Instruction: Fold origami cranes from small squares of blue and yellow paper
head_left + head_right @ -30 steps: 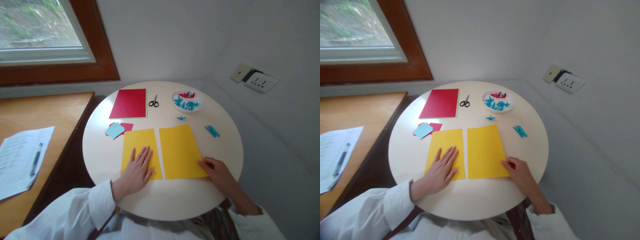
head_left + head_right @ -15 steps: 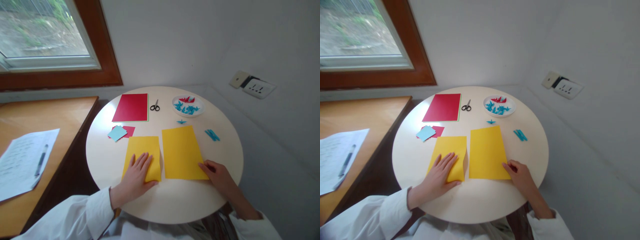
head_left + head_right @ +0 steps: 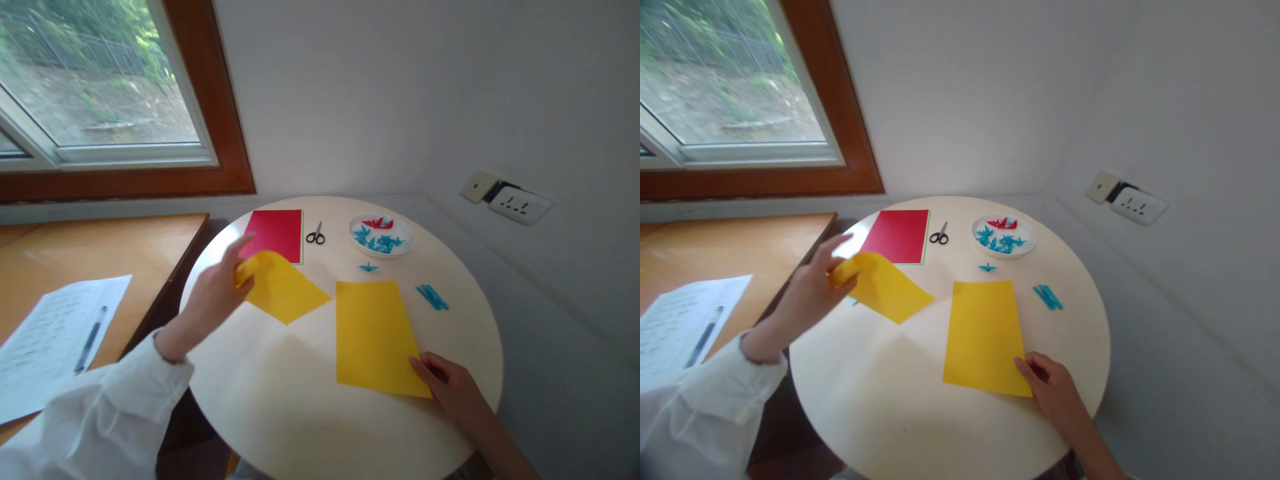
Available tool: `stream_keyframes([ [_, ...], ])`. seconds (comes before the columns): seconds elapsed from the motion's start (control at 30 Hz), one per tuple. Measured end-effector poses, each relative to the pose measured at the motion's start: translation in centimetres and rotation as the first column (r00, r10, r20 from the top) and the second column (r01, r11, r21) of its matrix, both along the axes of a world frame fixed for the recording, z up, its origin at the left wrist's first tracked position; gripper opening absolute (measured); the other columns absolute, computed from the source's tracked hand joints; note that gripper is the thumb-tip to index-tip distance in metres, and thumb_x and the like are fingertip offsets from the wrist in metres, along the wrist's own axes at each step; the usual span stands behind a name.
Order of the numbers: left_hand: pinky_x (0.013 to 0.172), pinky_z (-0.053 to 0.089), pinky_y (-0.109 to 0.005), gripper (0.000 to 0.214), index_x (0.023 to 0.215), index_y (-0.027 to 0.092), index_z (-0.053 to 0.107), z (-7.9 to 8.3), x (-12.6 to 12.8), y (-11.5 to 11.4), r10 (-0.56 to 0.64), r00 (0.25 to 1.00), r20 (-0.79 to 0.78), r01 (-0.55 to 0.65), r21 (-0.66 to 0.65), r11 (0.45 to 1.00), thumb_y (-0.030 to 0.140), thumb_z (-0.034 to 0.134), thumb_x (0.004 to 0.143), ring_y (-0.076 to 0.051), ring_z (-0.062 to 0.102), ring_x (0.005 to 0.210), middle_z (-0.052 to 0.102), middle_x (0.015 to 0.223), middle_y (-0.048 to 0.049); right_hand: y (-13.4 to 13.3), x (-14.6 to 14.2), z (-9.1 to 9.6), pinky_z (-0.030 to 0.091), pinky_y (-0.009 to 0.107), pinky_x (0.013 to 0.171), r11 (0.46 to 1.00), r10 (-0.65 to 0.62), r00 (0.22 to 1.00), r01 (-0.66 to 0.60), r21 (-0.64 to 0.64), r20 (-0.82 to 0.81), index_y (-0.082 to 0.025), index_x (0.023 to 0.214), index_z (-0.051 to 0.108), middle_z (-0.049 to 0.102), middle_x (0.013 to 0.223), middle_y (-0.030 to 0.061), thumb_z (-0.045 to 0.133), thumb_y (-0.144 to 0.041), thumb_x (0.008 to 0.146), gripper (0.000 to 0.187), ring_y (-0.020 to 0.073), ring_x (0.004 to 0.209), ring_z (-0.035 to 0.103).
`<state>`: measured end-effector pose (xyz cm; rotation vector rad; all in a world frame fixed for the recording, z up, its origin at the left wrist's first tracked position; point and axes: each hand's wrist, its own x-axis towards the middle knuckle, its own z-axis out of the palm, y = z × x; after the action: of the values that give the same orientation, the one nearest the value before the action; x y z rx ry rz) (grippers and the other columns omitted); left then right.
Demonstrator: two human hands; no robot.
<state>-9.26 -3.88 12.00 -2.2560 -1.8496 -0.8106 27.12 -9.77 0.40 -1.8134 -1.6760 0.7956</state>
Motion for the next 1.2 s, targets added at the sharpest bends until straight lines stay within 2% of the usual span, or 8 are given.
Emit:
stream_keyframes([
  [0.1,0.065,0.049,-0.027,0.060,0.134,0.017,0.028,3.5,-1.4,3.9,0.160,0.987,0.033,-0.163,0.255,0.953,0.021,0.053,0.080,-0.015,0.062,0.072,0.065,0.087,-0.0009,0.0,0.0,-0.1,0.036,0.027,0.047,1.000,0.011,1.000,-0.011,0.019,0.010,-0.021,0.049,0.049,0.047,0.048,0.0000,0.047,-0.053,0.071,0.039,0.0152,0.048,0.044],
  [0.2,0.075,0.047,-0.031,0.053,0.135,0.009,0.023,4.7,-2.5,8.2,0.175,0.984,0.024,-0.171,0.372,0.912,0.028,0.042,0.090,-0.013,0.059,0.086,0.062,0.098,-0.0006,0.0,0.1,-0.5,0.039,0.027,0.049,0.998,0.042,0.999,-0.042,0.035,0.011,-0.020,0.052,0.055,0.054,0.051,0.0016,0.049,-0.051,0.072,0.037,0.0164,0.050,0.048],
  [0.37,0.092,0.039,-0.035,0.047,0.133,0.010,0.035,1.5,-3.2,15.5,0.239,0.971,0.013,-0.221,0.438,0.872,0.018,0.045,0.088,-0.016,0.060,0.093,0.067,0.106,-0.0039,0.0,0.3,-1.0,0.042,0.027,0.051,0.995,0.093,0.996,-0.093,0.046,0.015,-0.020,0.056,0.059,0.060,0.055,0.0028,0.049,-0.049,0.075,0.036,0.0173,0.052,0.054],
  [0.47,0.093,0.037,-0.035,0.049,0.133,0.015,0.040,-2.0,-2.5,18.0,0.208,0.971,-0.114,-0.170,0.275,0.946,0.012,0.045,0.084,-0.020,0.063,0.094,0.069,0.106,-0.0079,0.0,0.4,-1.0,0.042,0.027,0.051,0.993,0.093,0.995,-0.096,0.066,0.040,-0.020,0.054,0.058,0.059,0.053,0.0026,0.049,-0.049,0.075,0.037,0.0169,0.051,0.054],
  [0.63,0.093,0.036,-0.037,0.056,0.138,0.013,0.034,-6.8,-1.1,18.2,0.093,0.947,-0.306,-0.116,-0.058,0.992,0.003,0.035,0.083,-0.023,0.063,0.098,0.068,0.103,-0.0137,0.0,0.4,-0.9,0.044,0.026,0.050,0.994,0.095,0.995,-0.096,0.059,0.021,-0.020,0.056,0.062,0.063,0.056,0.0042,0.050,-0.049,0.075,0.037,0.0175,0.053,0.056],
  [0.83,0.091,0.038,-0.041,0.054,0.132,0.009,0.039,-9.5,-0.4,17.5,-0.019,0.946,-0.324,-0.079,-0.286,0.955,0.000,0.038,0.079,-0.026,0.066,0.087,0.070,0.084,-0.0138,0.0,0.3,-1.0,0.045,0.026,0.051,0.996,0.088,0.996,-0.088,0.030,-0.006,-0.019,0.059,0.062,0.063,0.057,0.0040,0.049,-0.049,0.075,0.037,0.0176,0.053,0.056],
  [1.07,0.097,0.033,-0.053,0.061,0.136,0.017,0.033,-8.5,-0.3,16.5,-0.170,0.966,-0.197,0.061,-0.462,0.885,0.038,0.054,0.082,-0.032,0.057,0.108,0.061,0.118,-0.0164,0.4,0.7,-0.8,0.048,0.027,0.058,0.999,0.031,0.999,-0.029,0.033,-0.033,-0.020,0.070,0.064,0.068,0.068,0.0044,0.047,-0.050,0.077,0.035,0.0196,0.062,0.061],
  [1.2,0.102,0.035,-0.040,0.068,0.141,0.021,0.022,-6.7,1.1,13.7,-0.298,0.950,-0.095,0.227,-0.447,0.865,0.043,0.051,0.084,-0.026,0.040,0.128,0.038,0.143,-0.0125,1.9,0.8,0.0,0.048,0.029,0.063,0.997,0.059,0.998,-0.057,0.057,-0.027,-0.020,0.078,0.063,0.069,0.074,0.0049,0.045,-0.046,0.079,0.032,0.0203,0.069,0.062],
])
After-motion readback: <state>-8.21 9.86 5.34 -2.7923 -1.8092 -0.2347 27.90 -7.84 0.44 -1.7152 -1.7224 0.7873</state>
